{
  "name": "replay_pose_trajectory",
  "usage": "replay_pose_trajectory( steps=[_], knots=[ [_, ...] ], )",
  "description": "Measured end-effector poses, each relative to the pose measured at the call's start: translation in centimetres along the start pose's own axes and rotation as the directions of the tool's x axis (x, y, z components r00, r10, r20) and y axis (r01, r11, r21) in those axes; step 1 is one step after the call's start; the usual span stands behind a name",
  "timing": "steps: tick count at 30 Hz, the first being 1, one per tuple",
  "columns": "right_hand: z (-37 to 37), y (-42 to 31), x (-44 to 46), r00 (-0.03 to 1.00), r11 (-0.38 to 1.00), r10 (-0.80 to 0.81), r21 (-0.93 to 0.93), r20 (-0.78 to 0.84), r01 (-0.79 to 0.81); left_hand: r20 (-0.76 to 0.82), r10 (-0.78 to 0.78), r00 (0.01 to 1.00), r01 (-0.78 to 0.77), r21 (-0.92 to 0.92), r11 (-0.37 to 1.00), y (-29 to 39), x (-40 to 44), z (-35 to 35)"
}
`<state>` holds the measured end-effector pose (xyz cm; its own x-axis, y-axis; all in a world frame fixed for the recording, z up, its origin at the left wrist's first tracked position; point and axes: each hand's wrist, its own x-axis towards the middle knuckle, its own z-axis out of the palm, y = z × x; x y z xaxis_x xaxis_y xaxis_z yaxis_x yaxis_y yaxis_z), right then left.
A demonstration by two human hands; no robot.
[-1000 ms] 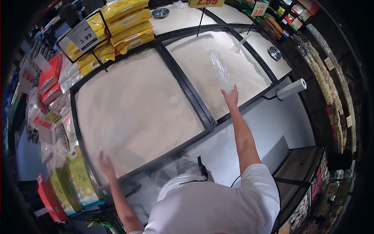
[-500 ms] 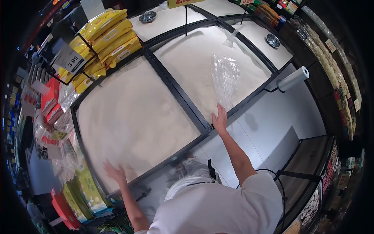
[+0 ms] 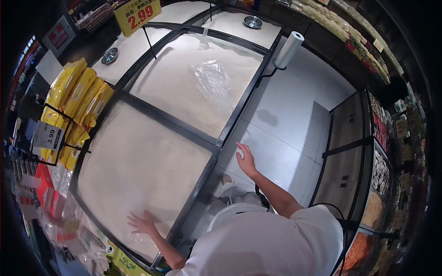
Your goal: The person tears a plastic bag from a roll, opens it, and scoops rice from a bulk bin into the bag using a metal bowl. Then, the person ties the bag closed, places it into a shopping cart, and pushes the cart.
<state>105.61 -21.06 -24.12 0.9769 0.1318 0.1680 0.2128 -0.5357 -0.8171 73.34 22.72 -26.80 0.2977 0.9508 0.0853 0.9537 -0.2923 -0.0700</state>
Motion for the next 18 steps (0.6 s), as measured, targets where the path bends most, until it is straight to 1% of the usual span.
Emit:
replay_pose_trajectory(
  steps=[1,3,4,7,8,11,14,17,18],
  knots=[
    [-0.7,0.8,-0.3,0.999,0.999,0.039,0.032,0.011,-0.039,0.049,-0.014,0.999,0.012,0.032,0.999,0.0,0.6,0.6],
    [-1.9,2.1,-0.3,0.993,0.988,0.11,0.106,0.035,-0.113,0.119,-0.058,0.991,0.055,0.028,0.998,-0.3,1.4,1.0],
    [-2.4,2.7,-0.2,0.994,0.988,0.108,0.104,0.022,-0.11,0.15,-0.079,0.986,0.075,0.026,0.997,-0.1,1.8,1.1],
    [-4.0,4.5,0.8,0.991,0.986,0.127,0.115,-0.031,-0.123,-0.021,-0.075,0.997,0.074,-0.025,0.997,1.5,1.3,-0.2],
    [-4.4,5.3,1.4,0.988,0.982,0.148,0.129,-0.049,-0.14,-0.052,-0.056,0.997,0.054,-0.045,0.998,2.3,1.0,-1.1],
    [-6.0,8.0,3.6,0.977,0.971,0.193,0.161,-0.093,-0.176,-0.149,-0.07,0.986,0.053,-0.113,0.992,5.6,0.2,-1.3],
    [-8.8,10.6,6.9,0.968,0.961,0.229,0.182,-0.105,-0.208,-0.157,-0.092,0.983,0.061,-0.194,0.979,11.8,-2.0,-2.8],
    [-12.2,15.3,10.2,0.967,0.962,0.226,0.183,-0.114,-0.203,-0.239,-0.049,0.97,-0.008,-0.233,0.972,21.1,-5.4,-4.0],
    [-13.5,17.1,11.7,0.968,0.963,0.219,0.184,-0.121,-0.195,-0.276,-0.017,0.961,-0.061,-0.272,0.96,25.2,-7.4,-5.7]
  ],
)
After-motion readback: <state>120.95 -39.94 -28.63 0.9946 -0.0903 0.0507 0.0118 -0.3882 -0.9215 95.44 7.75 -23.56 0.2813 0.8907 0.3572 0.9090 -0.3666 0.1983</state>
